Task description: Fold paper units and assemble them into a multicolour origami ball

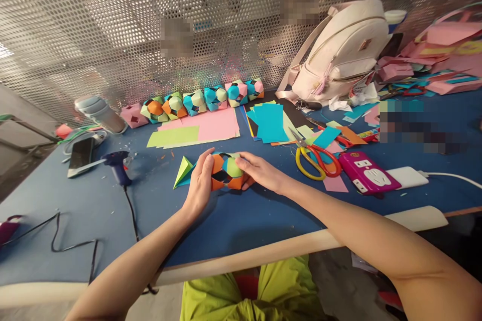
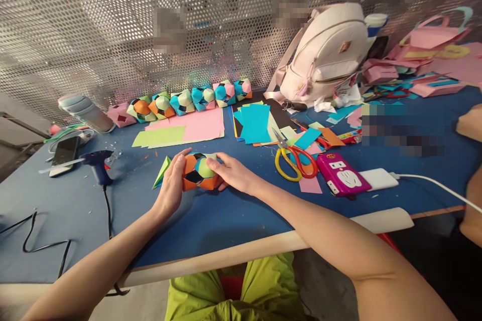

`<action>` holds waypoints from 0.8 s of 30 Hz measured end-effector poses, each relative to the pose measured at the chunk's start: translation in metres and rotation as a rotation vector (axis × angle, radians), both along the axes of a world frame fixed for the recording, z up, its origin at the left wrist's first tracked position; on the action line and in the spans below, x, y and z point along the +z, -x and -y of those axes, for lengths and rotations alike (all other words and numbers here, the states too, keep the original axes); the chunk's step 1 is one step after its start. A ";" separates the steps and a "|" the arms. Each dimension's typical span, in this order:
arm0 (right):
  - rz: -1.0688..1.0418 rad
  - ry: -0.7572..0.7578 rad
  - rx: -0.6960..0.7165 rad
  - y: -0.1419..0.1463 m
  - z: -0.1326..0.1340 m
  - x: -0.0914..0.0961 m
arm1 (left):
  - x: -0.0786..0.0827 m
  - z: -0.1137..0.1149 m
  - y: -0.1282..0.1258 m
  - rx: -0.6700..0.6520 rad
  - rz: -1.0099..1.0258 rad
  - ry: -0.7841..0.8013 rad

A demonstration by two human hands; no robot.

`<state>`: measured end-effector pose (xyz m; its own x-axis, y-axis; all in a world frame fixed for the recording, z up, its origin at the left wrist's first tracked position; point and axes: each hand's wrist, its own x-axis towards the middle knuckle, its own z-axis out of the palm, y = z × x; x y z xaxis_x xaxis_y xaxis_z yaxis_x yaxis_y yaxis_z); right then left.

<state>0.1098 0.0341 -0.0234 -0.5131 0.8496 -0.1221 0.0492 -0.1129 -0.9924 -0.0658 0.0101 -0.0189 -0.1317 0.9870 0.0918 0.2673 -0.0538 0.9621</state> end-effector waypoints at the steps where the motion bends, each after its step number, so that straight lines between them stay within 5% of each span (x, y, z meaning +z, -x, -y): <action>1: 0.017 -0.010 0.004 0.001 0.000 -0.001 | 0.000 0.000 0.000 -0.004 -0.004 -0.003; 12: 0.304 -0.232 -0.118 0.000 0.002 -0.005 | 0.000 0.002 -0.003 -0.020 -0.009 0.017; 19: 0.174 -0.265 -0.081 -0.003 0.006 0.000 | 0.002 0.000 -0.001 -0.011 0.013 0.006; 24: 0.217 -0.553 -0.109 0.002 0.017 -0.002 | -0.006 -0.002 0.002 -0.013 0.098 0.009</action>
